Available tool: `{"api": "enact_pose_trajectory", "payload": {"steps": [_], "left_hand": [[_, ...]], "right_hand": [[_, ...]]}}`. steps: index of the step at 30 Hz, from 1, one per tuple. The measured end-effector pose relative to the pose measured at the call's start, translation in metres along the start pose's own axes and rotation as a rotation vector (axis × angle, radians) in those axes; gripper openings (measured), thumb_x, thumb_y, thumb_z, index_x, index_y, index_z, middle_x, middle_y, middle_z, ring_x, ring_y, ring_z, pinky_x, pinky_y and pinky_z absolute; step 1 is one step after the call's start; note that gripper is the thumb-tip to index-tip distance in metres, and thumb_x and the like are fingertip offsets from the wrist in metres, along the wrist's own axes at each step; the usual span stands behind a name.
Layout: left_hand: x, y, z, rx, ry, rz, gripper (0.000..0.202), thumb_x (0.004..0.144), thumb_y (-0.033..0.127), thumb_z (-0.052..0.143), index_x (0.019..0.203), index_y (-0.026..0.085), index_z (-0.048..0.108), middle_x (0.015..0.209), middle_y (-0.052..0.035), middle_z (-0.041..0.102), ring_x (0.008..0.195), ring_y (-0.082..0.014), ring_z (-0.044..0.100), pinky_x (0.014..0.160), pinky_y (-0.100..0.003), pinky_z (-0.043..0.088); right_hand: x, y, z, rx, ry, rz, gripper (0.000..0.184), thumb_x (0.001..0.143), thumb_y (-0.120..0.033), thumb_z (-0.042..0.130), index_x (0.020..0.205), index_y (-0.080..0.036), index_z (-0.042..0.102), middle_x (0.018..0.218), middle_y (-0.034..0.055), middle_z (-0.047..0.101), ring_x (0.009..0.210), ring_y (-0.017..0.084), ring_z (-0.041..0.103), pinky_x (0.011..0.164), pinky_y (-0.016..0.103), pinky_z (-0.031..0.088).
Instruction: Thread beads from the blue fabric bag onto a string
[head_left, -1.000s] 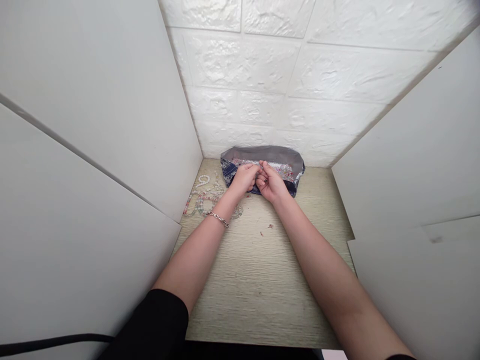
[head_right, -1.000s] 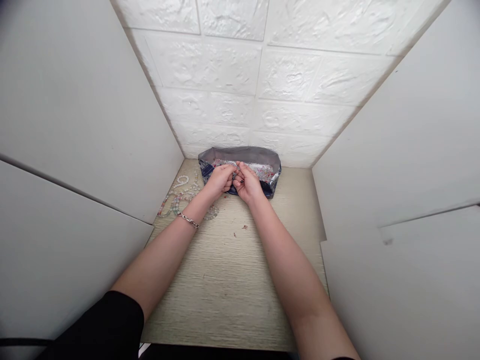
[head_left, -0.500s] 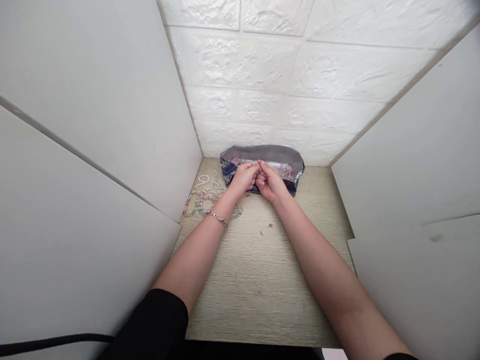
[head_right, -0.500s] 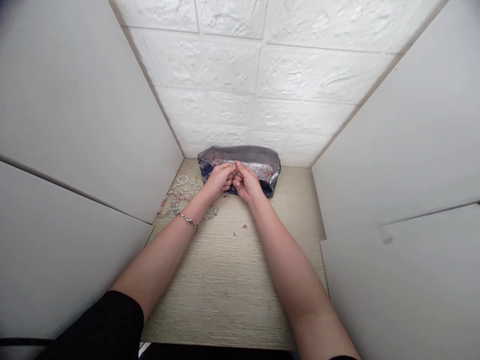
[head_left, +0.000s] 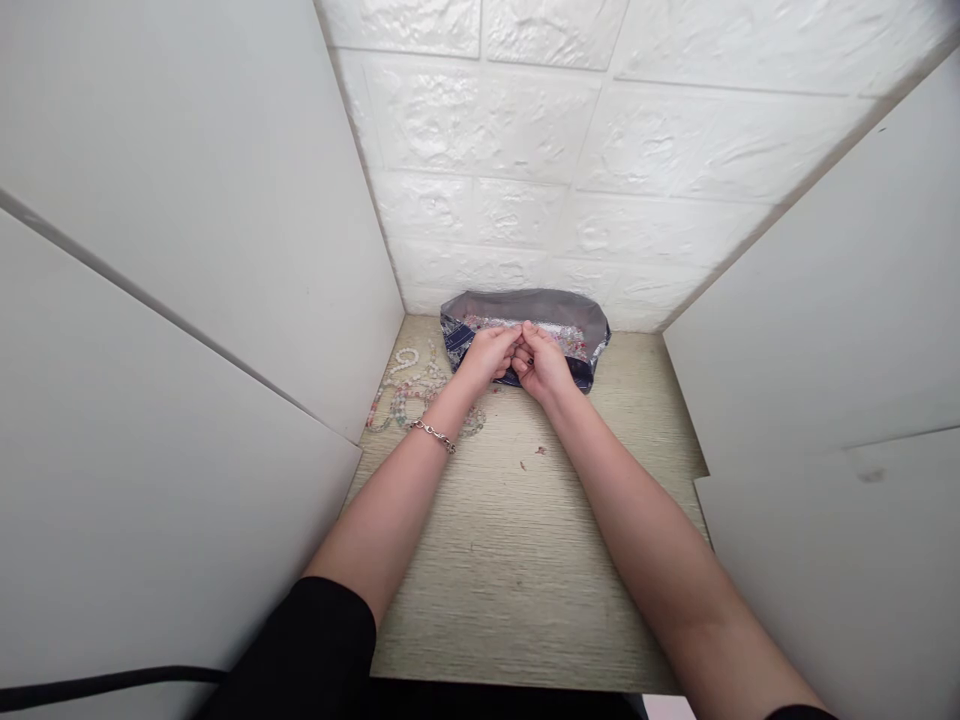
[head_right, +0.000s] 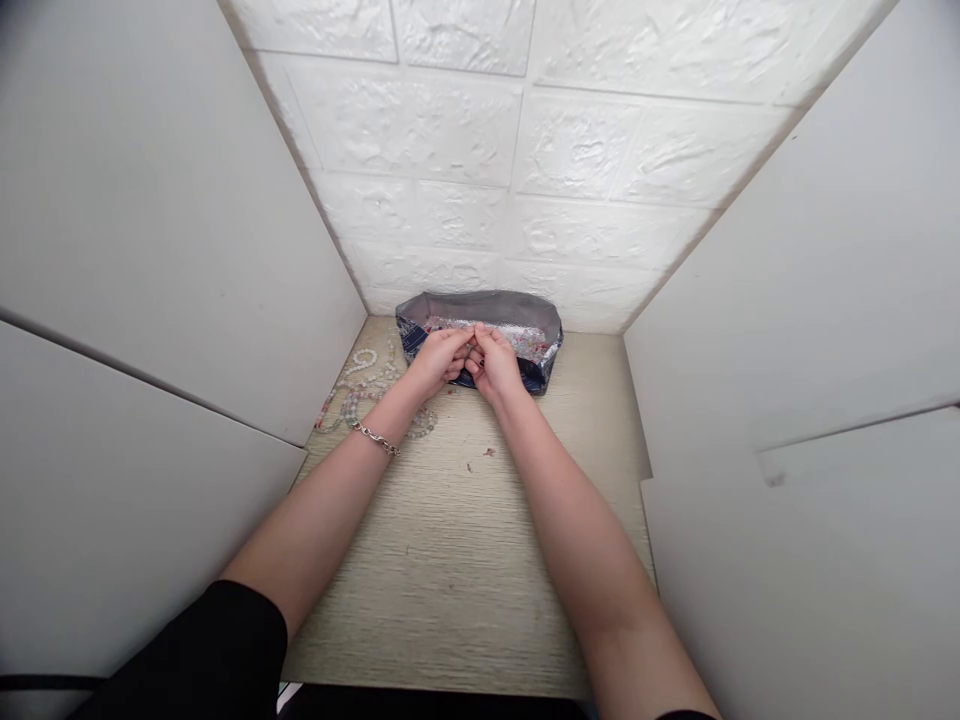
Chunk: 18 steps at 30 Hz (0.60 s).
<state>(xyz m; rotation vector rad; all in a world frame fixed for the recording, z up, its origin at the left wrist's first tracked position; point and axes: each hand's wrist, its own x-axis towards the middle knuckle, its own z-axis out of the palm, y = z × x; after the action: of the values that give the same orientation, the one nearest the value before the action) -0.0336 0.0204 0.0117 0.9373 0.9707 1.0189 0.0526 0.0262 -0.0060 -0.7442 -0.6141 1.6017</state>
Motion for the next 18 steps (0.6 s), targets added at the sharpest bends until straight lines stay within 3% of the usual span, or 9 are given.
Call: {"api": "enact_pose_trajectory", "payload": {"steps": [5,11,18], "left_hand": [[0.0001,-0.0007,-0.0014,-0.011,-0.008,-0.001,0.026,0.077,0.027,0.051,0.058,0.015,0.039,0.042,0.0087,0.025,0.029,0.0007,0.02,0.033,-0.016,0.007],[0.0019,-0.0024,-0.0023,0.003,-0.037,0.029,0.023,0.077,0.029,0.05,0.061,0.014,0.041,0.044,0.0083,0.026,0.029,0.0008,0.02,0.032,-0.016,0.008],[0.0068,-0.007,-0.0037,0.056,-0.009,0.083,0.017,0.078,0.028,0.048,0.069,0.013,0.048,0.053,0.0036,0.042,0.032,0.0002,0.033,0.032,-0.015,0.015]], "right_hand": [[-0.0003,0.0009,0.0008,-0.035,0.033,-0.036,0.021,0.075,-0.024,0.054,0.063,-0.015,0.039,0.045,-0.0078,0.038,0.032,0.0,0.022,0.029,0.013,0.018],[0.0019,0.0024,-0.0005,0.011,0.041,-0.062,0.02,0.075,-0.025,0.055,0.064,-0.016,0.041,0.043,-0.0087,0.034,0.033,0.001,0.023,0.031,0.013,0.019],[0.0028,0.0039,-0.0033,0.0,0.018,-0.066,0.025,0.071,-0.031,0.058,0.063,-0.016,0.04,0.044,-0.0077,0.037,0.036,0.001,0.028,0.032,0.014,0.022]]}}
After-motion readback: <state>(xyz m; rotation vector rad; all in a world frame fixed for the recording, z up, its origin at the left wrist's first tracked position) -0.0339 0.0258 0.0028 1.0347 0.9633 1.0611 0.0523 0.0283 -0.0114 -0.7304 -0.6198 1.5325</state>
